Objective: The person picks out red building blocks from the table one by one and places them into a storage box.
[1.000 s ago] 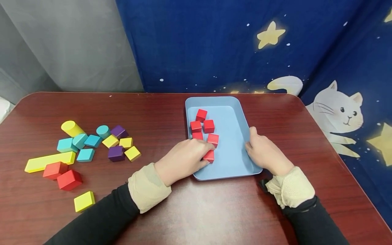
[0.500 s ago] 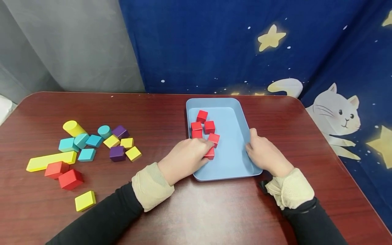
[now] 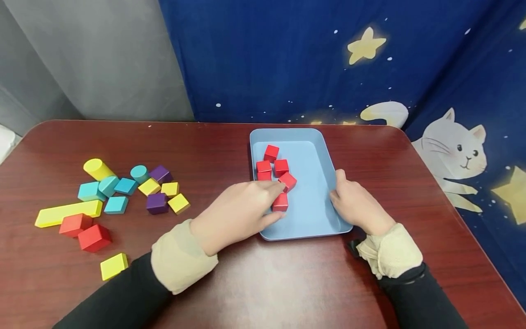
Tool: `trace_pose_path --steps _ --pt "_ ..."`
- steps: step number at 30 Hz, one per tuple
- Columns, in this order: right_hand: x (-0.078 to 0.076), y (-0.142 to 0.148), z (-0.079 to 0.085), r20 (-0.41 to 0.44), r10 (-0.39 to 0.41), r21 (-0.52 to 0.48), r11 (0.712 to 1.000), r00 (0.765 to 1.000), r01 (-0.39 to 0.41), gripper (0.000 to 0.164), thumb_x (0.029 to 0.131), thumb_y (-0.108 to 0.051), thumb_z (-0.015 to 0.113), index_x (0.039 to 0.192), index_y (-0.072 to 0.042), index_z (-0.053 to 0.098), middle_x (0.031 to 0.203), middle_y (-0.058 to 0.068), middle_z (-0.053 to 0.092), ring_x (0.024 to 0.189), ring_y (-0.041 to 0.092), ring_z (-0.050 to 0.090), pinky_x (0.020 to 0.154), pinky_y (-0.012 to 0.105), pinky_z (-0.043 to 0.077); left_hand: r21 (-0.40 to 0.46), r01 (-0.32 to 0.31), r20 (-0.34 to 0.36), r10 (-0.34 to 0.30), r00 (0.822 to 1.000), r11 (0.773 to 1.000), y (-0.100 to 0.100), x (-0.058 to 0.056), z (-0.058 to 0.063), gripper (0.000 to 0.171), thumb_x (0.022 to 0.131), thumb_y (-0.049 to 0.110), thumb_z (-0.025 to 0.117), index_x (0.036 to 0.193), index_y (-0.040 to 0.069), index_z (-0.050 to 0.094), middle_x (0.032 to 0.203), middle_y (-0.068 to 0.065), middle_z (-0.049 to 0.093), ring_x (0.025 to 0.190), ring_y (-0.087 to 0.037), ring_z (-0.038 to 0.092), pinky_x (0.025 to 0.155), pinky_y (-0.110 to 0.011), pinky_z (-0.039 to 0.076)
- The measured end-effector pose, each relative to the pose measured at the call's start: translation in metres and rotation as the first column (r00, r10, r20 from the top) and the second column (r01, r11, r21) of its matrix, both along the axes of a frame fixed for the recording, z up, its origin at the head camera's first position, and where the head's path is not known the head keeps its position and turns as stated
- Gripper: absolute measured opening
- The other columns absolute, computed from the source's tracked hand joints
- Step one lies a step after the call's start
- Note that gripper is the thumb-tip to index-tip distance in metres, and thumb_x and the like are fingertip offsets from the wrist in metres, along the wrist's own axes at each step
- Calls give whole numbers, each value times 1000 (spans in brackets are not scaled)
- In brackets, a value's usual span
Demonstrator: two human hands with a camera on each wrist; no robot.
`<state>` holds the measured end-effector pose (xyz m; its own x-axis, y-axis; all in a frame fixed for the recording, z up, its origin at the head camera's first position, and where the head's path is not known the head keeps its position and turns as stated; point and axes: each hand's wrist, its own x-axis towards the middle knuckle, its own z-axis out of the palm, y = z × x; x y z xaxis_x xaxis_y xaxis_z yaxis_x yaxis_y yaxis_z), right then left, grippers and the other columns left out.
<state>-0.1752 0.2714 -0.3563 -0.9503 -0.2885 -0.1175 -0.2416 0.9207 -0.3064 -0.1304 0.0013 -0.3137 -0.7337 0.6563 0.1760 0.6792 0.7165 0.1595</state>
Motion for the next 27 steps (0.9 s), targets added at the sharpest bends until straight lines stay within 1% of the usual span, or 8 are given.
trace_pose_path --steps 2,4,7,9,13,17,24,27 --pt "0 0 0 -8 6 -3 1000 1000 -6 24 94 -14 42 106 1 28 70 12 51 67 25 54 66 39 43 11 2 -38 -2 999 1000 -6 7 11 44 88 36 66 122 9 63 80 5 57 64 -3 49 57 -18 39" --pt "0 0 0 -20 16 -6 1000 1000 -16 22 94 -13 42 104 1 28 69 11 50 67 25 53 66 39 43 10 -3 -44 3 999 1000 -12 14 21 36 89 37 64 114 11 66 78 6 56 67 -5 50 59 -19 40" --pt "1 0 0 -32 27 -8 1000 999 -27 22 94 -12 43 104 1 29 67 10 50 66 24 53 65 39 43 -24 -29 -3 29 1000 999 -26 25 36 33 89 40 64 108 14 68 84 5 59 73 -7 54 65 -21 45" --pt "1 0 0 -32 27 -9 1000 999 -27 23 94 -13 43 105 1 29 67 10 49 66 24 53 65 39 43 -49 -58 47 60 997 997 -38 32 43 36 87 41 66 112 15 68 90 5 62 78 -7 58 69 -23 47" --pt "-1 0 0 -26 27 -6 1000 999 -27 25 94 -13 42 109 2 30 69 10 50 66 23 53 65 37 43 -77 -143 86 149 985 987 -71 44 50 42 81 37 74 117 15 67 95 3 67 81 -9 64 72 -26 50" --pt "-2 0 0 -16 20 -10 1000 1000 -20 26 95 -14 41 111 3 30 71 11 51 68 24 53 65 37 43 -77 -207 90 213 973 975 -108 50 46 46 78 34 78 119 16 67 100 3 68 87 -13 66 75 -32 52" --pt "-2 -1 1 -7 10 -7 1000 1000 -10 23 95 -15 41 108 1 30 72 12 52 69 25 54 66 39 43 -36 -220 65 222 973 975 -175 54 20 43 77 31 78 117 19 66 101 7 66 91 -14 65 76 -36 52" --pt "-2 0 2 1 6 -4 1000 1000 -6 24 95 -16 40 108 1 29 71 11 51 69 25 54 66 38 43 -52 -268 64 271 961 962 -198 55 14 44 76 26 79 117 21 66 105 7 65 91 -13 63 75 -35 51"
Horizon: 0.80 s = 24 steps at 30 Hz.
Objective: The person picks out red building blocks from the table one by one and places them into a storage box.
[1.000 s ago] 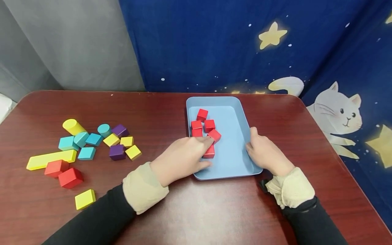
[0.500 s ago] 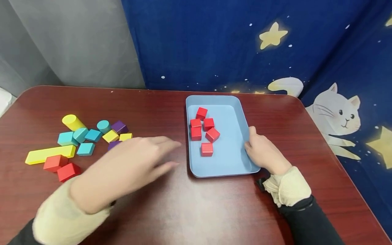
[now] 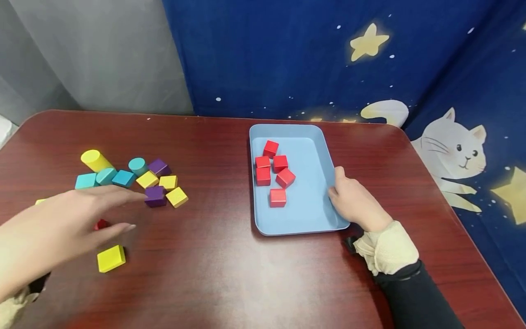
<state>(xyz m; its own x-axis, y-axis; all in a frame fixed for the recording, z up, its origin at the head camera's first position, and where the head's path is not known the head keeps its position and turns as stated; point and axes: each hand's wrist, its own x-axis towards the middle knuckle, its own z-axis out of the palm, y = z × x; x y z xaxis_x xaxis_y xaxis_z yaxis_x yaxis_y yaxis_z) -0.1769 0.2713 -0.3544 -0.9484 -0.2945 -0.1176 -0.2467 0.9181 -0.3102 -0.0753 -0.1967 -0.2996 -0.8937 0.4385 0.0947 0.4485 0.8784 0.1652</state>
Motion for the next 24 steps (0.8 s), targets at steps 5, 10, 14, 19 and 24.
trace_pose_path --steps 5,10,14,19,24 --pt "0 0 2 32 -3 14 1000 999 3 25 95 -16 39 108 2 29 69 10 49 68 24 53 64 37 42 -95 -132 124 143 982 987 -21 -1 -5 48 71 17 79 117 18 64 107 2 61 81 -13 55 56 -30 44" --pt "-2 -1 4 44 -4 21 1000 999 3 24 95 -16 40 107 2 28 68 11 47 66 25 52 62 36 41 -196 -134 272 185 944 971 -29 -10 -11 49 66 15 81 111 14 64 92 1 55 75 -15 52 53 -29 39" --pt "-2 0 3 45 -3 25 1000 999 2 24 95 -16 39 106 1 27 68 11 47 65 25 52 62 36 42 -251 -100 335 183 925 963 -31 -16 -18 51 63 16 82 110 16 64 85 2 52 74 -13 51 52 -28 39" --pt "-6 -1 4 40 -10 26 1000 999 9 25 95 -16 39 108 2 30 70 12 48 66 24 52 63 36 42 -238 -83 333 162 929 968 -33 -19 -25 39 64 6 78 98 15 60 79 1 47 65 -11 46 52 -27 36" --pt "-5 0 3 33 -11 28 1000 999 10 25 95 -16 40 108 3 30 70 13 49 67 25 52 63 37 42 -187 -79 355 143 924 979 -35 -25 -31 34 66 1 76 93 11 57 78 2 48 63 -11 46 55 -26 37"
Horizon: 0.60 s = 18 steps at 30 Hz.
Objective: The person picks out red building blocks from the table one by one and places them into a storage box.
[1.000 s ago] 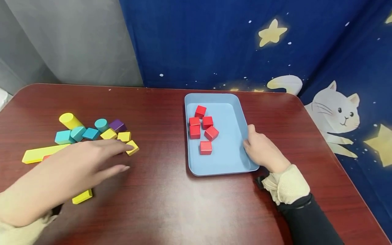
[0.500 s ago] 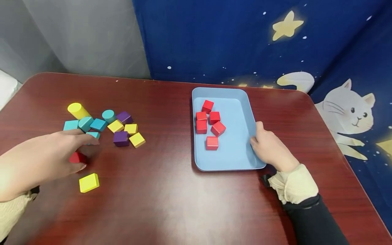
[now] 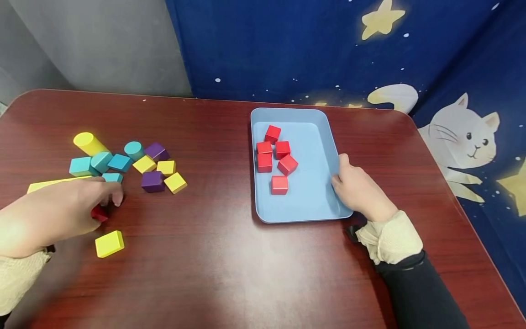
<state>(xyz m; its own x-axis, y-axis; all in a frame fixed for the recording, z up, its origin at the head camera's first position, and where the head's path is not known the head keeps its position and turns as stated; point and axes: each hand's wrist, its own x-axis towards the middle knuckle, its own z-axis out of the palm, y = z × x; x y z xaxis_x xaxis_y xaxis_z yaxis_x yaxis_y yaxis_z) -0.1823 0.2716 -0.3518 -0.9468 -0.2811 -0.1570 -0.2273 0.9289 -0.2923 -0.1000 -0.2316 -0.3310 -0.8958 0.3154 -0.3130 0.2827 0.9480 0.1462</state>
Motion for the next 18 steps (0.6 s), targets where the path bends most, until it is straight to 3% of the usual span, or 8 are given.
trace_pose_path --steps 5,10,14,18 --pt "-1 0 0 4 -6 -3 1000 1000 6 24 95 -16 40 106 2 29 69 12 47 66 25 52 63 37 42 37 -64 63 61 996 997 -4 0 1 36 67 1 72 96 10 53 73 4 48 61 -12 44 54 -28 34" --pt "-3 -1 1 11 -9 0 1000 1000 9 25 95 -17 39 107 2 28 70 13 48 67 27 52 64 39 42 7 -133 120 131 984 991 -6 -1 4 22 68 1 68 80 16 55 68 2 48 60 -15 44 52 -30 34" --pt "-2 -1 1 16 -12 6 1000 1000 12 25 95 -17 38 107 2 28 71 14 48 68 27 52 65 40 42 30 -146 86 143 986 989 -9 -1 6 16 74 4 66 71 16 57 62 3 46 58 -16 43 52 -29 33" --pt "0 -1 1 9 -15 8 1000 1000 14 24 95 -17 38 107 2 28 71 14 48 70 28 53 66 40 43 32 -125 36 124 992 992 -8 0 6 22 76 2 62 62 18 56 54 5 38 54 -13 34 50 -27 26"
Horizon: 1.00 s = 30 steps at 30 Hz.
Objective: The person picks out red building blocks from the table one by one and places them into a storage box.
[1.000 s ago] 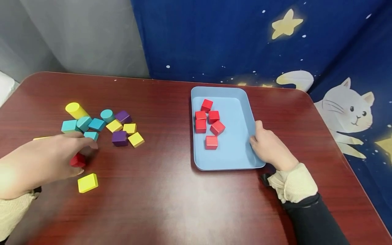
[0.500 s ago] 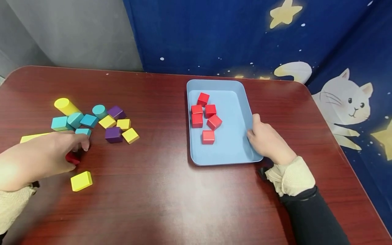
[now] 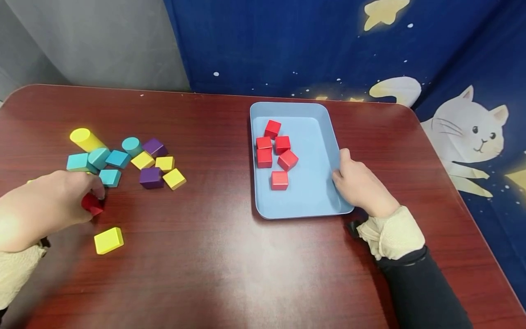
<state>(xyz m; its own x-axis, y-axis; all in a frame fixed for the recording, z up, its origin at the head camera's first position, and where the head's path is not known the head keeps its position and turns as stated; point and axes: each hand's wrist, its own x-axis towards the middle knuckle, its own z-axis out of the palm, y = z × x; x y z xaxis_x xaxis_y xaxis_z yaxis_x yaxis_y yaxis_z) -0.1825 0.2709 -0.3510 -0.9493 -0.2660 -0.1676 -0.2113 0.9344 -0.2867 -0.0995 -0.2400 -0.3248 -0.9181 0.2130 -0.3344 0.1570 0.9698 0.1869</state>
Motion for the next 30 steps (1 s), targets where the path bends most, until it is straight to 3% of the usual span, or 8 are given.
trace_pose_path --steps 4,7,11,13,15,18,23,30 --pt "0 0 0 3 3 0 1000 1000 -3 25 95 -17 39 107 2 28 72 15 49 70 29 53 67 41 43 -12 0 -13 0 1000 1000 0 -3 4 18 76 3 63 65 17 60 54 7 42 55 -14 37 50 -27 29" --pt "-1 1 0 0 7 0 1000 1000 -7 26 95 -17 39 108 3 28 73 15 50 70 29 54 67 41 43 -16 -26 -31 26 999 1000 0 -6 8 8 76 8 71 77 12 64 64 4 53 63 -18 46 53 -30 37" --pt "-2 0 1 2 9 -5 1000 1000 -9 27 95 -17 39 109 3 27 73 16 51 70 30 54 67 42 43 3 -18 -128 19 992 1000 2 -7 11 23 71 6 76 91 5 65 76 0 58 75 -25 51 56 -32 43" --pt "-2 0 1 5 8 -4 1000 1000 -8 27 95 -17 39 108 3 27 72 16 50 69 29 54 66 42 43 44 27 -226 -16 974 999 5 -5 13 28 68 2 77 93 5 65 80 -2 59 79 -25 53 59 -33 45" --pt "-2 1 1 7 4 1 1000 1000 -4 27 95 -18 38 108 3 27 72 15 50 69 29 54 66 42 43 78 76 -323 -47 945 994 10 -2 15 29 67 -1 76 92 8 66 81 -1 58 78 -22 53 60 -31 44" --pt "-1 1 1 5 -3 4 1000 1000 3 26 94 -18 38 108 2 27 72 16 50 70 30 53 66 42 43 132 96 -431 -30 902 987 21 1 22 34 67 1 77 97 10 63 82 -1 60 72 -18 53 60 -32 44" --pt "-2 2 1 8 -10 4 1000 1000 10 26 94 -18 38 107 2 27 73 16 50 69 29 53 65 42 43 202 41 -481 63 874 979 45 5 34 38 70 12 81 104 9 65 78 -1 63 65 -18 53 59 -33 43" --pt "-2 1 0 15 -3 -1 1000 1000 3 25 95 -19 38 105 1 26 70 15 49 67 28 53 65 42 43 216 79 -523 47 851 973 66 10 41 38 68 15 85 104 12 72 73 3 62 60 -14 50 55 -25 41"
